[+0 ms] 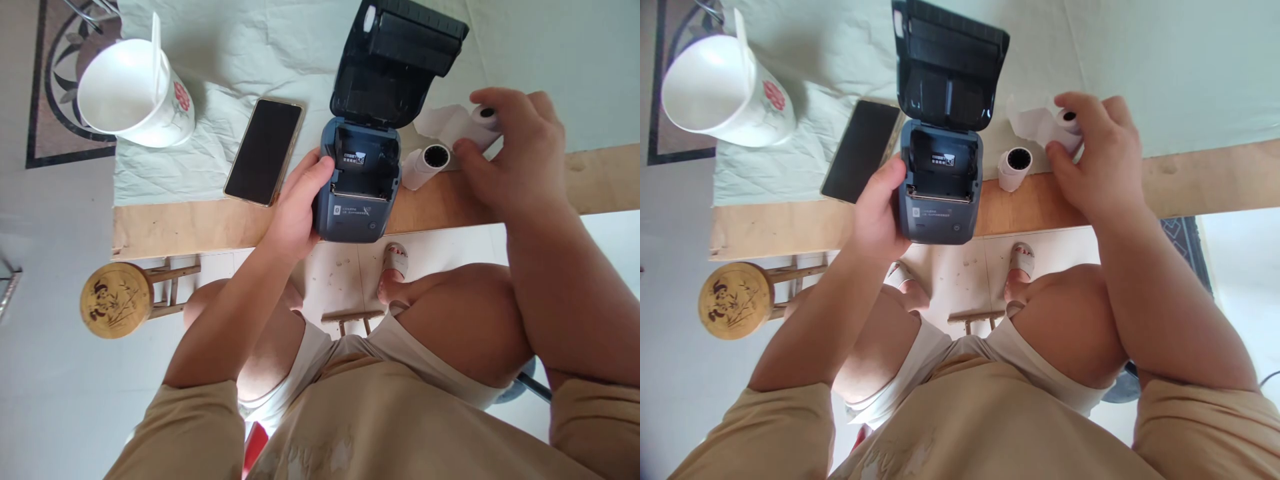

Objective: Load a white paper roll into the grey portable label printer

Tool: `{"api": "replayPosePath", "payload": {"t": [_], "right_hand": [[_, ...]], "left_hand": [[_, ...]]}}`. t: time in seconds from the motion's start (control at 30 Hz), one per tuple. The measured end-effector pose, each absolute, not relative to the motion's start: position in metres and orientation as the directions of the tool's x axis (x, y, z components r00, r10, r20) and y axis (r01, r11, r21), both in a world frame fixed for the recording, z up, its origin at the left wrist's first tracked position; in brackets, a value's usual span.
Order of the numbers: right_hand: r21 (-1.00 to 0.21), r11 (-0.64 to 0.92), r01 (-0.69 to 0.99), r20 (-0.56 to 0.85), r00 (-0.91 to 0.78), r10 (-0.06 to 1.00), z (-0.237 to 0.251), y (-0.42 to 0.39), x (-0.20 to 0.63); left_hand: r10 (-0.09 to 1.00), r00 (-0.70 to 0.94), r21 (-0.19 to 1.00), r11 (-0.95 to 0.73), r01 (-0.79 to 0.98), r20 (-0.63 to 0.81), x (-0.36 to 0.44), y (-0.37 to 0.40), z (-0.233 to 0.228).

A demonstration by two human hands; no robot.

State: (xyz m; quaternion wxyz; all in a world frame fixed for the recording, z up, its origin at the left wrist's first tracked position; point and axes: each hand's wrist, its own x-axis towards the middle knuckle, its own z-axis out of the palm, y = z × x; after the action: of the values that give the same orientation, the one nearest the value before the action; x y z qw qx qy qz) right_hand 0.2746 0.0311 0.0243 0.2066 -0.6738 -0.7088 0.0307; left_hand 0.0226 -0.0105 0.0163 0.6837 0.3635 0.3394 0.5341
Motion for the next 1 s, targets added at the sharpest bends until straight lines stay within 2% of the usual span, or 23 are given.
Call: {"api": "replayPosePath", "payload": {"t": [0.27,0.47,0.67,0.77,0.83,0.87,0.93,1.0], "right_hand": [[-0.36,0.046,0.932,0.253,0.05,0.966,0.021,0.036,0.277],[-0.439,-0.048,0.897,0.211,0.155,0.965,0.022,0.038,0.278],[-0.366,-0.115,0.923,0.183,0.193,0.964,0.022,0.042,0.275],[-0.387,-0.114,0.915,0.178,0.196,0.964,0.019,0.04,0.276],[-0.487,-0.029,0.873,0.244,0.168,0.955,0.017,0.038,0.279],[-0.583,0.029,0.812,0.284,0.17,0.944,0.017,0.038,0.28],[-0.841,0.109,0.53,0.267,0.232,0.935,0.019,0.04,0.285],[-0.982,0.07,0.177,0.118,0.278,0.953,0.023,0.045,0.291]], "left_hand": [[0.974,0.208,0.852,0.183,-0.49,-0.089,0.022,-0.012,0.018],[0.974,0.203,0.844,0.193,-0.5,-0.102,0.022,-0.011,0.016],[0.977,0.194,0.84,0.178,-0.512,-0.089,0.023,-0.012,0.016],[0.974,0.202,0.844,0.191,-0.502,-0.101,0.023,-0.012,0.018],[0.974,0.199,0.849,0.195,-0.492,-0.108,0.022,-0.012,0.018],[0.974,0.201,0.852,0.195,-0.486,-0.108,0.022,-0.012,0.018],[0.972,0.213,0.854,0.196,-0.482,-0.103,0.022,-0.011,0.018],[0.971,0.22,0.849,0.194,-0.491,-0.095,0.022,-0.011,0.017]]}}
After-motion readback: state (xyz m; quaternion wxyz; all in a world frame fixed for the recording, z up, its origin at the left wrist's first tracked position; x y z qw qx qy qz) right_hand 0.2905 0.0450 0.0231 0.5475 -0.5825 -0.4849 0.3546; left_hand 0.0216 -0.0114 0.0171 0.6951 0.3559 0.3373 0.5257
